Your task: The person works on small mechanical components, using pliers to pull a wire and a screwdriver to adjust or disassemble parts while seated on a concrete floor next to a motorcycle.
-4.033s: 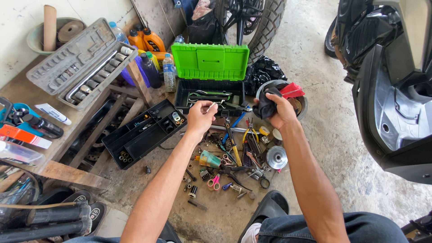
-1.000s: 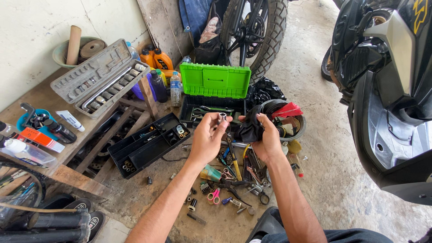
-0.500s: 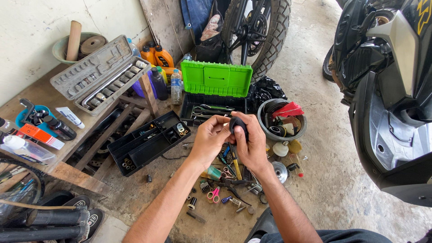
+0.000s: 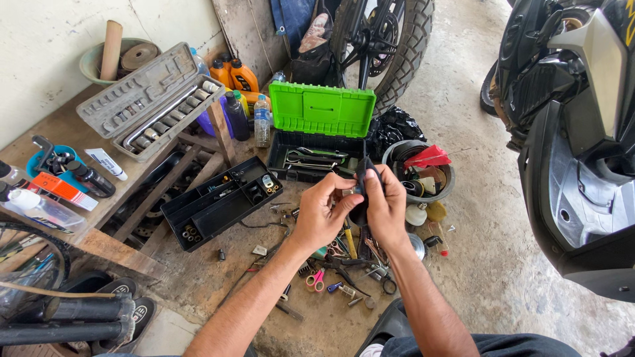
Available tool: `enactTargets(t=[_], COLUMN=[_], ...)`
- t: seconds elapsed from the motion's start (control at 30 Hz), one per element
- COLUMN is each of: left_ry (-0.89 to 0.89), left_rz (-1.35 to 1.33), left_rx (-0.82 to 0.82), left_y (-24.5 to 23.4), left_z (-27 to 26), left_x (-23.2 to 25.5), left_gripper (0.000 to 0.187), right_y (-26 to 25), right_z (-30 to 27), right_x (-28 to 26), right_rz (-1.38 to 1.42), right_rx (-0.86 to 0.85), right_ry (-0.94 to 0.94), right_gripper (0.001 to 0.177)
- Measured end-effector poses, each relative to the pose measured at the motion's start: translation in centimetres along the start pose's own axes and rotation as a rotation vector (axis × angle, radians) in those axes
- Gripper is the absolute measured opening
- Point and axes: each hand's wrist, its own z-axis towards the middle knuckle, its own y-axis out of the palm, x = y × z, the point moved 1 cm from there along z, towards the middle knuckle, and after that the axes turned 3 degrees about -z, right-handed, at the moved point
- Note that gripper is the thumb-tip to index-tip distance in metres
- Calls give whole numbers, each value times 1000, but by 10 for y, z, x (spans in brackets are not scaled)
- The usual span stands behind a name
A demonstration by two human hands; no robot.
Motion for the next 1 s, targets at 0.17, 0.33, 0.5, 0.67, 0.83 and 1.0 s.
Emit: enactTargets(t=[0.17, 0.33, 0.5, 0.67, 0.83, 1.0], left_ry=[112, 56, -62, -67, 9, -60], left_rz=[45, -142, -238, -169, -23, -90], left_rx=[-33, -59, -29, -51, -28, -9], left_y=[3, 3, -6, -11, -11, -7], left_z=[0, 2, 9, 9, 7, 10], left_x=[0, -6, -7, -5, -13, -29], left_gripper=[27, 23, 26, 26, 27, 24], right_y=[-4, -8, -18, -18, -18, -15], right_z=[11, 18, 21, 15, 16, 22], right_x=[-2, -17, -25, -8, -6, -2], right_rz=[246, 595, 476, 212, 168, 51], right_rx=[14, -51, -111, -237, -278, -203], right_ry=[127, 335, 288, 105, 121, 204], right_gripper=[20, 27, 30, 23, 18, 17])
